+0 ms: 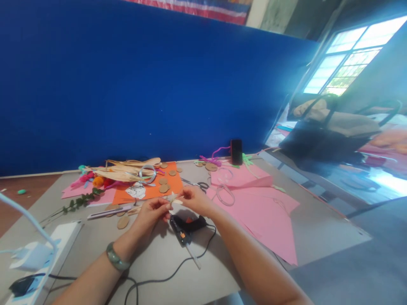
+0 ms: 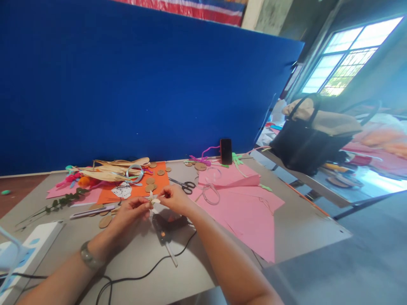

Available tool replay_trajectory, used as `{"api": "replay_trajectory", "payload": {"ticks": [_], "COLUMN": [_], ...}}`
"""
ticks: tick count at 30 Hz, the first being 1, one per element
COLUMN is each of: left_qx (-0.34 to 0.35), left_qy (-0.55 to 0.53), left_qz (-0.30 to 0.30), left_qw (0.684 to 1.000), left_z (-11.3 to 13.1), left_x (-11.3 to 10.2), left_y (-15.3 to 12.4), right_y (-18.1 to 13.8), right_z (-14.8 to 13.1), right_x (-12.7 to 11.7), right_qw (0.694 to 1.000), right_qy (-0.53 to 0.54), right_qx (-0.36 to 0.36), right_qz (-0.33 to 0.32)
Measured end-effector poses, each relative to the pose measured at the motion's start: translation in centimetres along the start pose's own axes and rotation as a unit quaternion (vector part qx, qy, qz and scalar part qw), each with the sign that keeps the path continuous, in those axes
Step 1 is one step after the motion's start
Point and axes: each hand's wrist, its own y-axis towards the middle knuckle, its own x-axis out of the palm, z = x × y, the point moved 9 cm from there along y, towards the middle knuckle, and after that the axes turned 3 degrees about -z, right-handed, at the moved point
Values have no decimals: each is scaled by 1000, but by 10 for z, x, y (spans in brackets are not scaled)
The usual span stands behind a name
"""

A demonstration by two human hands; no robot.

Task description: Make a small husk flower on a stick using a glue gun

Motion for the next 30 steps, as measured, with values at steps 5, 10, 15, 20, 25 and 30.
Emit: {"api": "replay_trajectory", "payload": {"ticks": [5,10,15,20,25,30], "left_qx": [1,-7,-7,-23,-15,-18], "left_qy": [8,23,22,29,28,34], "left_qz": [-14,-7,-11,-23,-36,-40], "left_qw": [1000,1000,1000,999,999,998], "left_z": [-1,-2,1,5,11,6], "left_x": [1,-1,1,5,10,9], "left_y": [-2,-2,0,-3,-5,-4], "right_y": [-1,-1,0,0,-1,-1], "right_z": [-5,-4,-1,0,1,3], "right_x": [-1,-5,-6,15,24,26], "right_qw": [1000,997,990,972,967,977], "right_qy": [26,62,134,225,245,205], "right_qx": [-2,16,14,45,53,55], "right_qz": [-1,30,48,-39,-41,-25]}}
